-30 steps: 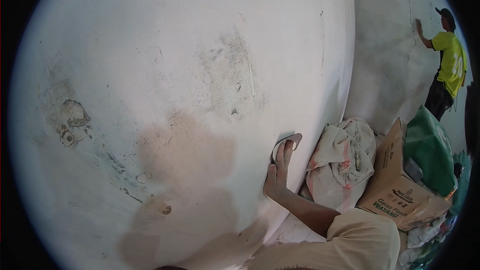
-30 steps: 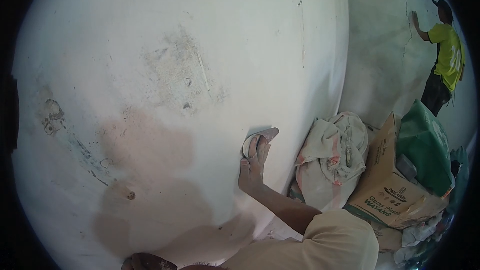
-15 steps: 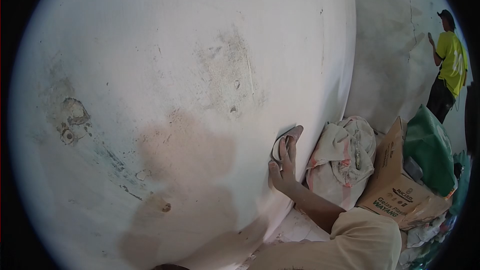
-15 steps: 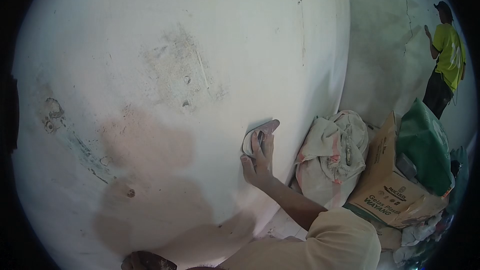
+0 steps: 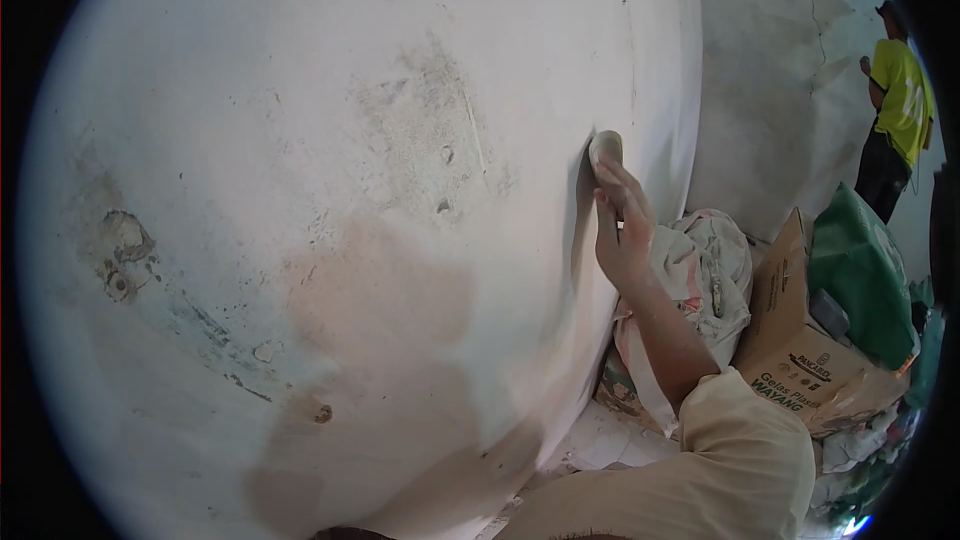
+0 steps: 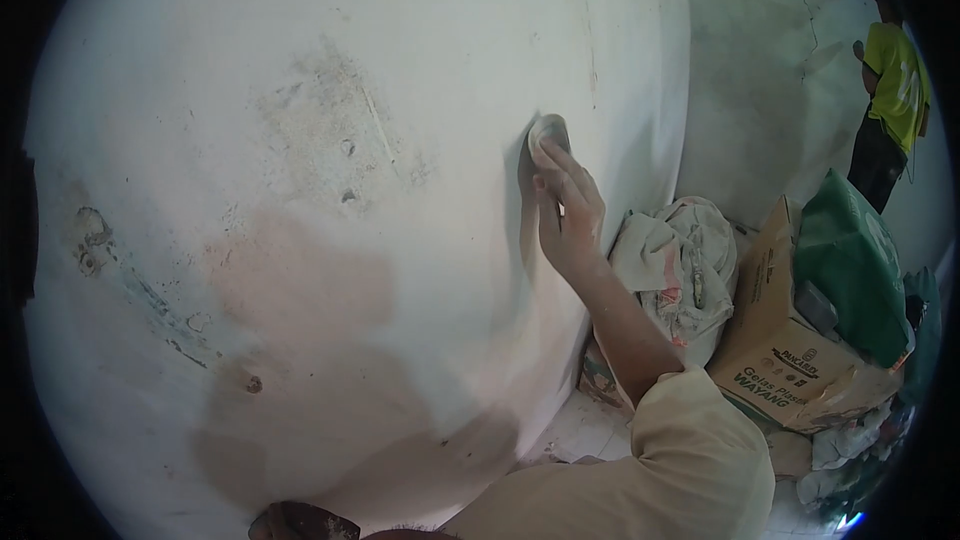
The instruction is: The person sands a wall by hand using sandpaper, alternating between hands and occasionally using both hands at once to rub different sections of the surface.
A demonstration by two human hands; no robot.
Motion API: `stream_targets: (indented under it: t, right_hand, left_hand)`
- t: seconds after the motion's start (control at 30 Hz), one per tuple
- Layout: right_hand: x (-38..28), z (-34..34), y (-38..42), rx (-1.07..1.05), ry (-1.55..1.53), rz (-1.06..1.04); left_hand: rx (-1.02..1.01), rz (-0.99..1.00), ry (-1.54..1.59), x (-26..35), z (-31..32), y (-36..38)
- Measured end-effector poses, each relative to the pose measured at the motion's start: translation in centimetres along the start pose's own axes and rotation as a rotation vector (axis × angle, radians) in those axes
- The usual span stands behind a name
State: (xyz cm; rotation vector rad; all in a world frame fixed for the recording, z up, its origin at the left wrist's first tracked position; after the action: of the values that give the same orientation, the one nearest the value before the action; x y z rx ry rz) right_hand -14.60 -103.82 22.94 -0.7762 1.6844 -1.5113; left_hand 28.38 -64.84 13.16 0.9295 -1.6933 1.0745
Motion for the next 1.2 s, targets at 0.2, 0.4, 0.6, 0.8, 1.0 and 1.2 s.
stream_targets:
  t: [0.2,0.4,0.6,0.8,1.0,1.2]
  right_hand:
    - [-1.6,-1.3,-4.3,-0.004,0.174,-0.173]
    - [-2.2,-0.2,-3.7,-0.065,0.216,-0.220]
    - [-1.9,0.5,-2.1,-0.052,0.165,-0.147]
    - [-3.4,1.6,2.4,-0.005,0.013,-0.041]
    - [-7.2,2.1,8.0,-0.150,-0.094,-0.046]
    - [-7.8,0.8,8.7,-0.268,-0.115,-0.203]
  left_hand:
    - [-0.050,0.033,0.036,1.7,0.9,1.1]
    - [-0.046,0.021,0.027,0.7,1.2,0.7]
    - [-0.039,0.026,-0.001,0.3,1.6,0.3]
    - [-0.043,0.011,-0.023,0.0,2.1,0.4]
    - [-0.042,0.009,-0.022,-0.3,2.4,0.2]
    - [-0.029,0.022,-0.018,-1.0,1.9,0.2]
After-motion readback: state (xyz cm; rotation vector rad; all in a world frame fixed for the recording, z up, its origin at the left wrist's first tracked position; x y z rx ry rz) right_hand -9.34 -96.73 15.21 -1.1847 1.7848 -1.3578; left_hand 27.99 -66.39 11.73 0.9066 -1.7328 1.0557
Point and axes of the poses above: each hand's wrist, its own y-axis away from the middle knuckle, its own z-axis out of the palm, x = y × z, the point moved 7 cm from there along -y, towards the middle knuckle, and after that the axes turned 9 degrees about -z, right-handed, at the moved point
